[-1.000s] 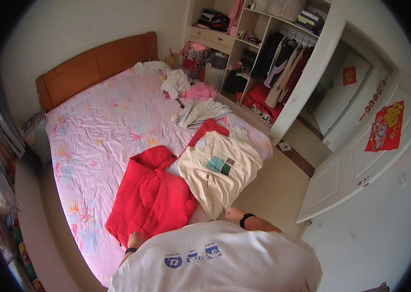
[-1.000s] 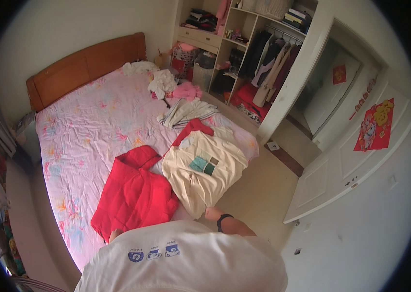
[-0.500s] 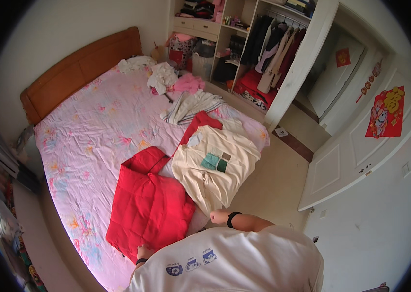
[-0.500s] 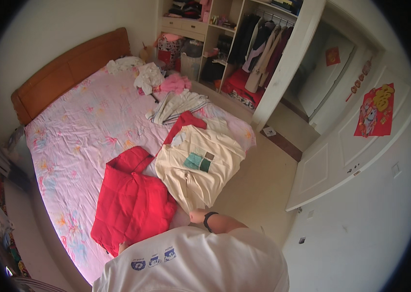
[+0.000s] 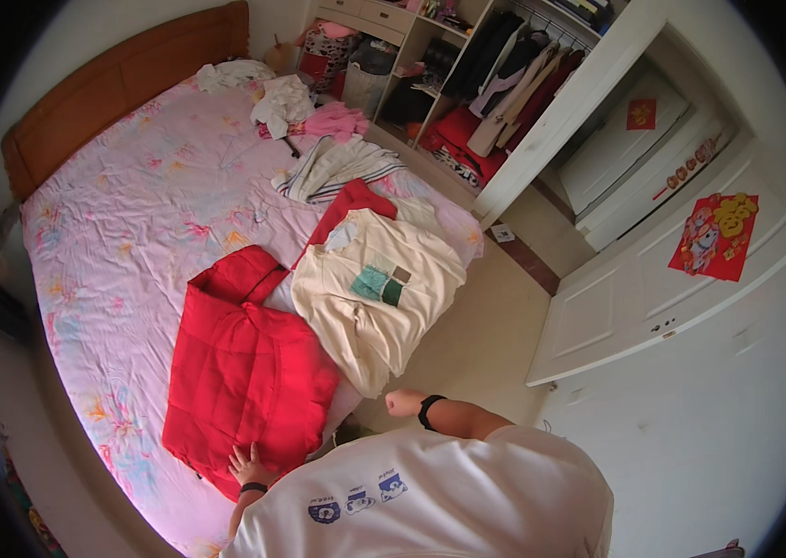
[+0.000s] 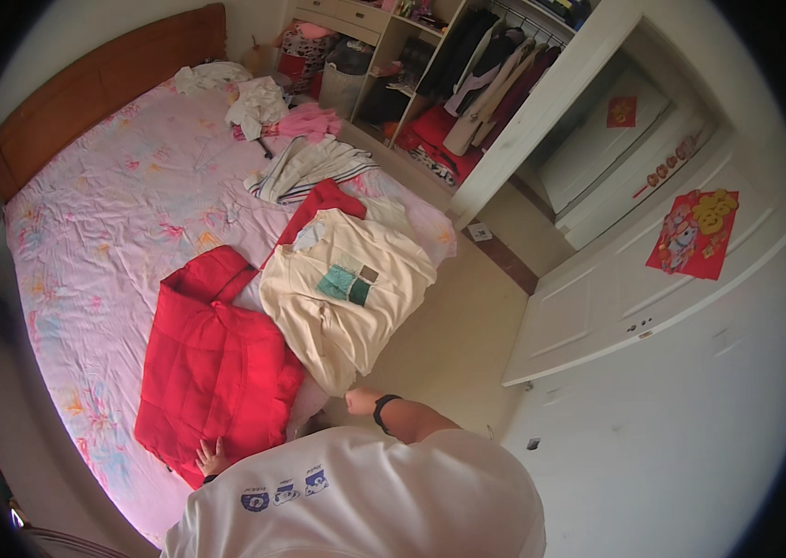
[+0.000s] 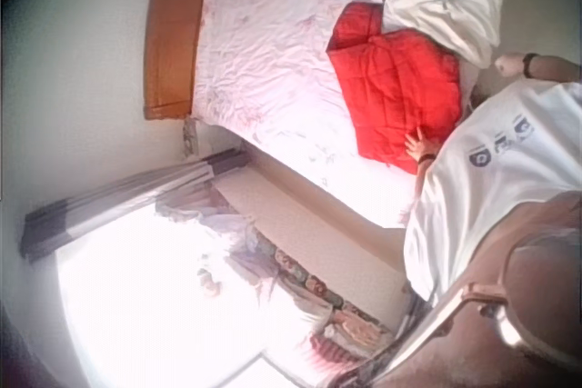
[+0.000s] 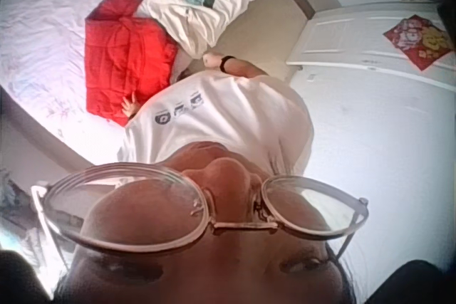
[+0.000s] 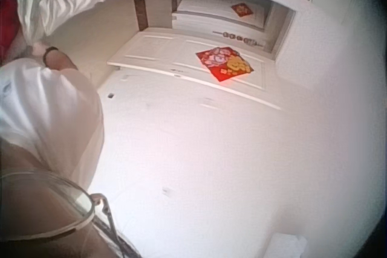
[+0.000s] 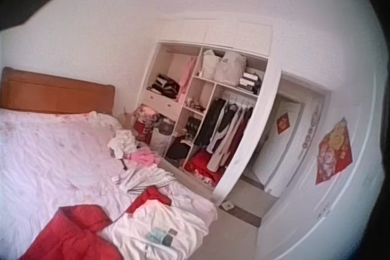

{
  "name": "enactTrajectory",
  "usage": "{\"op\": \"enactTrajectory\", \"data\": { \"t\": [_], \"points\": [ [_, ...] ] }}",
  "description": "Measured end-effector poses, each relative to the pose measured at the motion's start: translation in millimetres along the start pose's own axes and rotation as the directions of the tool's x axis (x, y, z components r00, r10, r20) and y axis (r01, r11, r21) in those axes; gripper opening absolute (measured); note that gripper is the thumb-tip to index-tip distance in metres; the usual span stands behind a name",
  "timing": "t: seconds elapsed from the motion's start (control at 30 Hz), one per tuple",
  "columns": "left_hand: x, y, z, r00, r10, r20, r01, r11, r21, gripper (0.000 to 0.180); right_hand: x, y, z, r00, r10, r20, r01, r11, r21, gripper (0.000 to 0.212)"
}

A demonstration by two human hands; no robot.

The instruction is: The person folds a red puffer jacket on a bed, zips it closed, and places it in a closet. They then fold a second red jacket and place it in the same closet. Finally, they pick up a pink fluffy item from the bed.

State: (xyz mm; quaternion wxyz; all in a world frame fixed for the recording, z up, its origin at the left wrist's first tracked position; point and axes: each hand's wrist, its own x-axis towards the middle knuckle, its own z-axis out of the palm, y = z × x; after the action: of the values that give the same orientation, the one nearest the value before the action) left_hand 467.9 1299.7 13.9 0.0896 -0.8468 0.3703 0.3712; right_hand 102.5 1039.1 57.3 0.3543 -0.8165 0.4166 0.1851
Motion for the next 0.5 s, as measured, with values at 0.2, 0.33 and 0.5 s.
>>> {"op": "enactTrajectory", "data": {
  "t": [0.2,0.33,0.5],
  "points": [
    [-1,-6,20,0.991,0.13,-0.005,-0.129,0.986,0.109,0.092,8,-17,-1,1.0,-0.017,0.023,0.017,1.0,-0.02,0.012],
    [0,-13,42,0.967,0.249,-0.059,-0.236,0.957,0.168,0.079,16,-29,3,0.998,-0.041,0.044,0.039,0.998,0.04,0.013],
    [-6,0,50,0.973,0.21,-0.094,-0.193,0.967,0.164,0.071,23,-34,8,0.994,-0.058,0.089,0.055,0.998,0.035,0.012]
  ]
}}
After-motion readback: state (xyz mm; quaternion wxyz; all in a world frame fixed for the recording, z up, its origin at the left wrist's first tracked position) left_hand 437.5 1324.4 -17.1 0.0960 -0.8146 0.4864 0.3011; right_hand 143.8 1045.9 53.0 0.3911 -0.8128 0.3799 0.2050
